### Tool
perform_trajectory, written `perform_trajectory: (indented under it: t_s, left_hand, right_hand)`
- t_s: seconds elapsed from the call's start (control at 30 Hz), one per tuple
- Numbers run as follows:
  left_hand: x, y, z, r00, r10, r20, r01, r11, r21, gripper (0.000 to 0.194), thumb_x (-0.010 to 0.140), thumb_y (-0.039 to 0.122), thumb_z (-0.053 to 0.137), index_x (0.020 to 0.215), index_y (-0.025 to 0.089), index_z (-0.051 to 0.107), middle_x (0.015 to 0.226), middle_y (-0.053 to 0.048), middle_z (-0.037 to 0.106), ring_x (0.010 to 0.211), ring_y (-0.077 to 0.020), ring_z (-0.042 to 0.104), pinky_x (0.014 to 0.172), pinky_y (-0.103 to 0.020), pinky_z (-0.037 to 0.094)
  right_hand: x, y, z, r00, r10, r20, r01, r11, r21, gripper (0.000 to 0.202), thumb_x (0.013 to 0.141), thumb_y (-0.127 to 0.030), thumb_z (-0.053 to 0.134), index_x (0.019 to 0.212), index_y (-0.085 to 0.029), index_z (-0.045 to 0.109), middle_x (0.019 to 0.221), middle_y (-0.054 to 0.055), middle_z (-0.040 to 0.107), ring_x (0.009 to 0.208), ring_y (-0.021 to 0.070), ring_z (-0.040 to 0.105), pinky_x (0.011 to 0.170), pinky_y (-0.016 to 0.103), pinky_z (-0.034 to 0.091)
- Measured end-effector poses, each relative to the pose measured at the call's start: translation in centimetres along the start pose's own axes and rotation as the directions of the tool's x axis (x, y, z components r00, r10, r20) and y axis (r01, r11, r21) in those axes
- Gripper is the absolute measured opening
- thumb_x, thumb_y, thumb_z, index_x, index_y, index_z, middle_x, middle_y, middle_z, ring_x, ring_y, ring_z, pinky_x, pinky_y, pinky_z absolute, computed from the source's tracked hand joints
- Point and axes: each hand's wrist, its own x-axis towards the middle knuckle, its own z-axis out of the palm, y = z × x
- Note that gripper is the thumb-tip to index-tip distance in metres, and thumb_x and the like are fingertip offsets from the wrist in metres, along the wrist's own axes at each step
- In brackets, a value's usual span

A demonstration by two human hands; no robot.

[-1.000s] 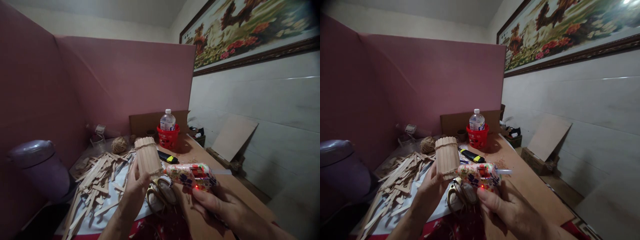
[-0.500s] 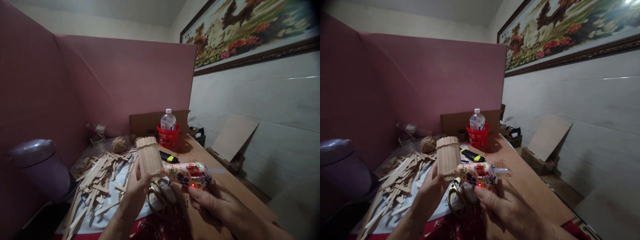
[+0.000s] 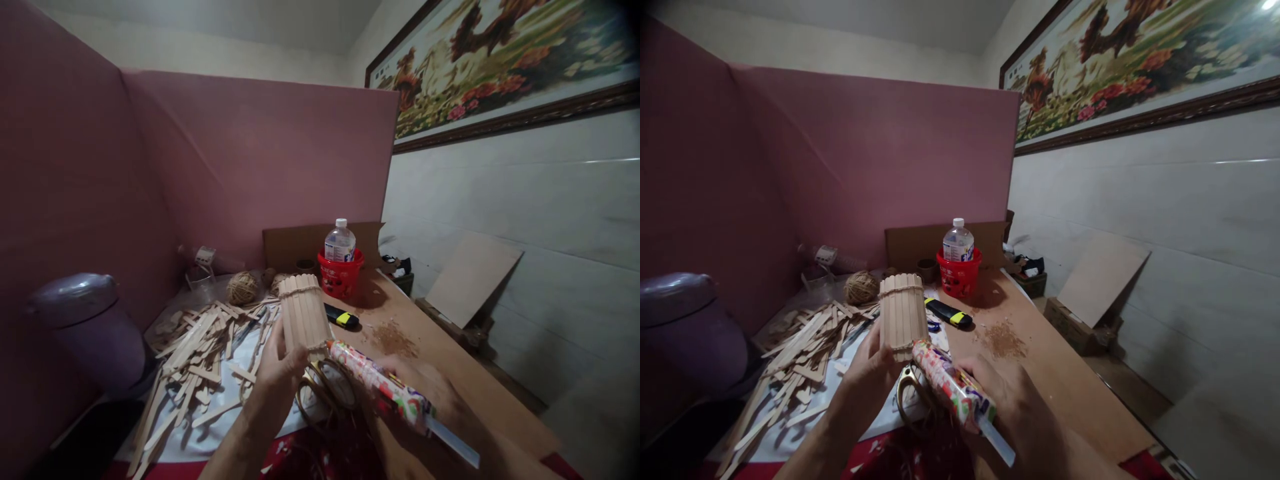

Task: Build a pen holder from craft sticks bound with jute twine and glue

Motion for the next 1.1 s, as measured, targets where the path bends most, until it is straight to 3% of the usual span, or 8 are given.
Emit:
perform_trajectory:
  t_s: [0.2, 0.37, 0.53, 0.8, 1.1]
  left_hand:
    - [-0.1, 0.2, 0.3, 0.998, -0.022, 0.062, 0.023, 1.000, -0.021, 0.077, 0.068, 0.036, 0.072, 0.136, 0.019, 0.039, 0.120, -0.014, 0.060, 0.108, -0.0312, 0.057, 0.085, -0.036, 0.049]
    - [0.0, 0.2, 0.3, 0.996, -0.060, 0.073, 0.063, 0.997, -0.040, 0.079, 0.065, 0.038, 0.074, 0.134, 0.019, 0.043, 0.117, -0.014, 0.062, 0.106, -0.0327, 0.059, 0.090, -0.041, 0.046]
    - [0.0, -0.1, 0.1, 0.993, -0.085, 0.085, 0.089, 0.995, -0.044, 0.080, 0.066, 0.040, 0.073, 0.136, 0.020, 0.040, 0.120, -0.015, 0.061, 0.108, -0.0335, 0.058, 0.089, -0.042, 0.047]
    - [0.1, -0.1, 0.0, 0.991, -0.096, 0.090, 0.100, 0.994, -0.039, 0.081, 0.065, 0.041, 0.074, 0.136, 0.022, 0.041, 0.122, -0.014, 0.060, 0.111, -0.0339, 0.056, 0.089, -0.042, 0.048]
    - [0.1, -0.1, 0.1, 0.991, -0.100, 0.085, 0.104, 0.993, -0.047, 0.084, 0.065, 0.040, 0.075, 0.138, 0.020, 0.038, 0.121, -0.016, 0.060, 0.108, -0.0344, 0.058, 0.089, -0.043, 0.048]
  right_hand:
    - [1.7, 0.7, -0.7, 0.995, -0.067, 0.070, 0.057, 0.988, 0.141, 0.019, 0.085, -0.027, 0.048, 0.098, -0.021, 0.061, 0.071, 0.001, 0.066, 0.057, 0.0143, 0.060, 0.054, 0.023, 0.045]
    - [2.7, 0.2, -1.6, 0.996, -0.008, 0.090, -0.004, 0.992, 0.130, 0.020, 0.086, -0.030, 0.046, 0.081, -0.023, 0.065, 0.060, 0.003, 0.063, 0.052, 0.0179, 0.059, 0.052, 0.026, 0.044]
    - [2.5, 0.5, -1.4, 0.988, 0.036, 0.151, -0.053, 0.992, 0.112, 0.018, 0.083, -0.032, 0.050, 0.076, -0.024, 0.065, 0.061, 0.005, 0.063, 0.055, 0.0195, 0.058, 0.056, 0.030, 0.042]
    - [2.4, 0.6, -1.4, 0.983, 0.053, 0.176, -0.079, 0.986, 0.144, 0.018, 0.080, -0.038, 0.053, 0.079, -0.025, 0.065, 0.062, 0.004, 0.062, 0.056, 0.0181, 0.056, 0.058, 0.029, 0.041]
    - [2.5, 0.4, -1.6, 0.982, 0.054, 0.179, -0.082, 0.985, 0.153, 0.016, 0.081, -0.035, 0.053, 0.079, -0.026, 0.066, 0.063, 0.003, 0.063, 0.056, 0.0178, 0.055, 0.057, 0.028, 0.042]
